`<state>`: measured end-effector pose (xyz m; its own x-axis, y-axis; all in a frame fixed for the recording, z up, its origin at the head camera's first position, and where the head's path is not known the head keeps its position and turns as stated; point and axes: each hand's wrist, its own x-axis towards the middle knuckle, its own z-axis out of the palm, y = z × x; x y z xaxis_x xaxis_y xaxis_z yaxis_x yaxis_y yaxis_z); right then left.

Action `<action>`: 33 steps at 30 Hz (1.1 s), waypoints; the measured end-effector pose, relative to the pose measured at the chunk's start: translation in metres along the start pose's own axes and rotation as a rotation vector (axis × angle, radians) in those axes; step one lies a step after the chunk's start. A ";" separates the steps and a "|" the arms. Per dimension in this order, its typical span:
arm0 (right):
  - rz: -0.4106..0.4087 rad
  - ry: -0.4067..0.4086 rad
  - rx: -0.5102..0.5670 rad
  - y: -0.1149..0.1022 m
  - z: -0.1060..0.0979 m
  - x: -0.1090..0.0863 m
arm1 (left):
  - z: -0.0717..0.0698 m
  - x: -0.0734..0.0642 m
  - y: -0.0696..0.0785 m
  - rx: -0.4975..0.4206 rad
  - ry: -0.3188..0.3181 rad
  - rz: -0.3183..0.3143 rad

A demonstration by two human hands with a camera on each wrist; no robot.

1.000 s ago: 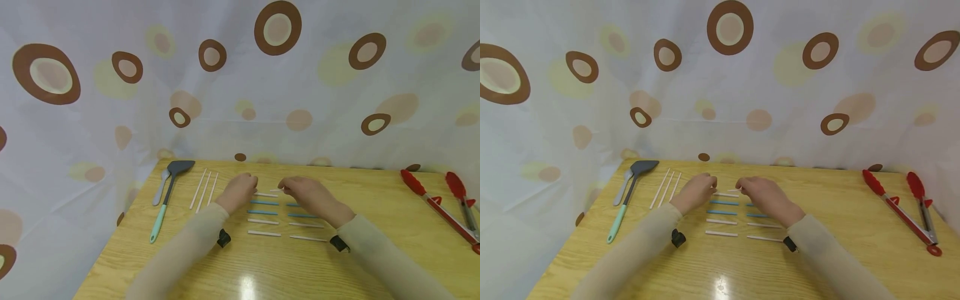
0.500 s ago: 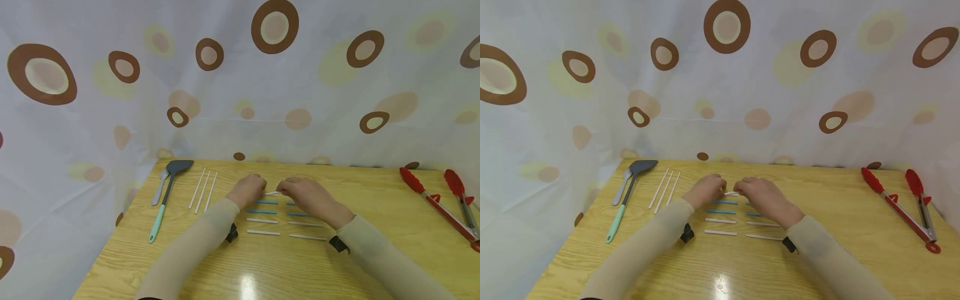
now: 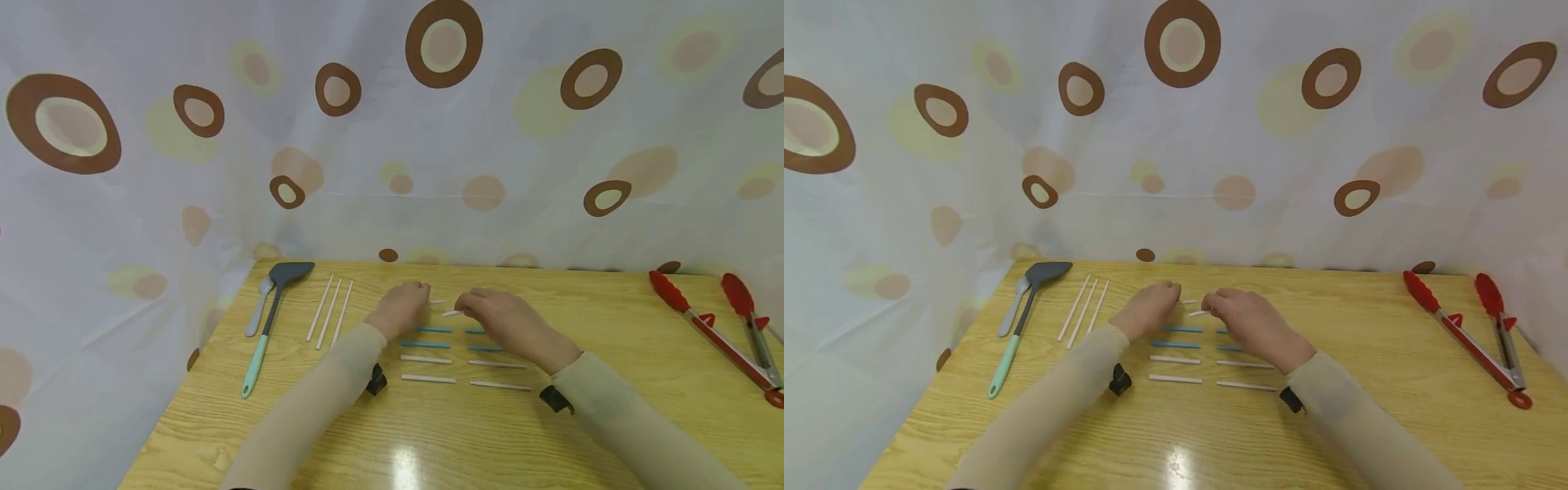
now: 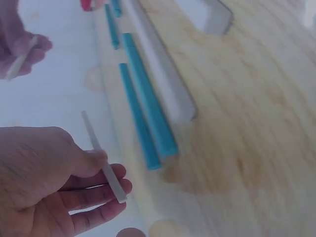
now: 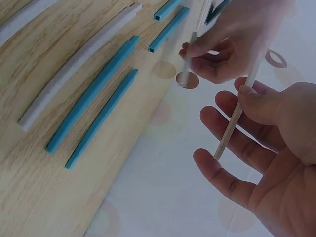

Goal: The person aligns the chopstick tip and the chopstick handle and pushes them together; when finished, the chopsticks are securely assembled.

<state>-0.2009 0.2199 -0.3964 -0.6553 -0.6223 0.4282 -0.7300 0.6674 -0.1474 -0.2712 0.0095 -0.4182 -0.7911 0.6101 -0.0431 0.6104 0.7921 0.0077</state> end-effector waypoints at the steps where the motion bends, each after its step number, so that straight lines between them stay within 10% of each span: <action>1: 0.007 -0.001 0.000 0.000 -0.001 0.000 | -0.002 -0.002 -0.002 -0.017 0.003 0.001; 21: 0.087 0.047 -0.094 0.007 -0.007 0.002 | -0.029 -0.039 -0.016 -0.115 0.215 0.165; 33: 0.095 0.036 -0.083 0.005 -0.004 0.003 | -0.033 -0.039 -0.009 -0.199 0.217 0.210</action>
<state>-0.2055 0.2230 -0.3927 -0.7123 -0.5404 0.4479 -0.6452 0.7553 -0.1149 -0.2467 -0.0208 -0.3840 -0.6522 0.7330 0.1933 0.7579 0.6245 0.1888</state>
